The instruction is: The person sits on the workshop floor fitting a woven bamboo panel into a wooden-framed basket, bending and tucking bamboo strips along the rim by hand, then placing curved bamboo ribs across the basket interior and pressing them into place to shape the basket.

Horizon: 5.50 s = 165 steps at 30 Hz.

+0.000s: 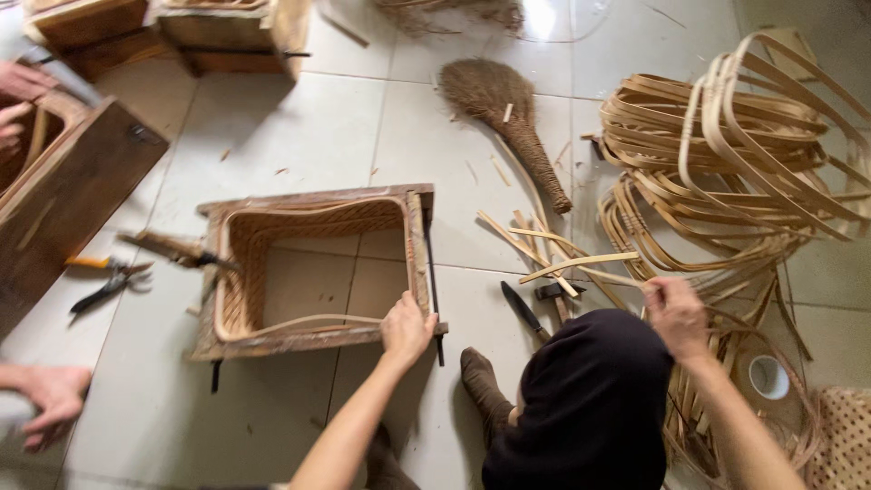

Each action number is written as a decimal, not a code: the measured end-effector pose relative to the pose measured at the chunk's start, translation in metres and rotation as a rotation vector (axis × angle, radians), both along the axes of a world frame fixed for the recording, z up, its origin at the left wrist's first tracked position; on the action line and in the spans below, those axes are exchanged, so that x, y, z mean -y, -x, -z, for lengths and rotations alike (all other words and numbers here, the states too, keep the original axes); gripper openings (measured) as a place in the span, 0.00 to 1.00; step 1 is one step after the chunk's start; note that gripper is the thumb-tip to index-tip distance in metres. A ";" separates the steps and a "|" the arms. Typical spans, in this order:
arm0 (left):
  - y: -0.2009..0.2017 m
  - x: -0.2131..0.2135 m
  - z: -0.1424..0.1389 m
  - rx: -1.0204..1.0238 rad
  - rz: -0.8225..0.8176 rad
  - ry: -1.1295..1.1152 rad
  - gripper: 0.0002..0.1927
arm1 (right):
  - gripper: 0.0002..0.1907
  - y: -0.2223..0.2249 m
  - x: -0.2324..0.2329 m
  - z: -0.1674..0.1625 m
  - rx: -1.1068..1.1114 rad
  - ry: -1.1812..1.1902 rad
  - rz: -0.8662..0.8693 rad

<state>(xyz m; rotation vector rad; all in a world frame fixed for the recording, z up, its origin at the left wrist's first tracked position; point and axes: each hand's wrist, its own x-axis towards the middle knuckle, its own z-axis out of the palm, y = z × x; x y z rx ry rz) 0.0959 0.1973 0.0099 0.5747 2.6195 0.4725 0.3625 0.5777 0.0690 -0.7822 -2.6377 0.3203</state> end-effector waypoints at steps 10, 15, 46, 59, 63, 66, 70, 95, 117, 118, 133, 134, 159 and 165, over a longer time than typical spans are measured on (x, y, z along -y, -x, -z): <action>-0.112 0.075 0.022 -0.099 0.009 0.031 0.31 | 0.16 0.173 0.038 -0.209 -0.369 0.520 -0.274; -0.164 0.088 0.007 0.155 0.185 0.114 0.36 | 0.12 0.264 0.161 -0.213 -0.330 0.293 -0.645; -0.081 0.029 -0.040 0.139 -0.393 -0.973 0.10 | 0.18 0.360 0.371 -0.080 0.181 0.313 -0.747; -0.067 0.026 -0.053 0.161 -0.378 -1.025 0.10 | 0.17 0.368 0.354 -0.075 0.140 0.378 -0.728; -0.069 0.024 -0.046 0.216 -0.406 -0.988 0.10 | 0.16 0.378 0.356 -0.049 0.252 0.372 -0.754; -0.066 0.026 -0.036 0.255 -0.454 -0.952 0.10 | 0.14 0.395 0.364 -0.012 0.251 0.311 -0.847; -0.058 0.032 -0.022 0.164 -0.471 -0.877 0.10 | 0.15 0.415 0.382 0.045 0.385 0.259 -0.930; -0.047 0.041 -0.008 0.403 -0.620 -0.711 0.15 | 0.07 0.422 0.418 0.109 0.642 0.247 -0.948; -0.026 0.017 0.054 0.774 -0.858 -0.960 0.17 | 0.15 0.289 -0.002 0.092 0.801 0.104 -0.193; -0.026 0.017 0.058 0.806 -0.934 -0.967 0.16 | 0.15 0.285 0.000 0.096 0.735 0.078 -0.140; -0.113 0.069 -0.014 0.607 -0.435 -0.350 0.15 | 0.20 0.279 0.015 0.106 0.668 0.101 0.278; -0.115 0.072 -0.015 0.577 -0.427 -0.397 0.15 | 0.24 0.283 0.019 0.102 0.559 0.107 0.290; -0.112 0.108 -0.073 0.084 -0.465 -0.870 0.24 | 0.28 0.312 0.334 -0.157 -0.577 0.720 -0.668; -0.130 0.103 -0.065 0.253 -0.405 -0.942 0.13 | 0.21 0.281 0.416 -0.128 -0.385 0.612 -0.856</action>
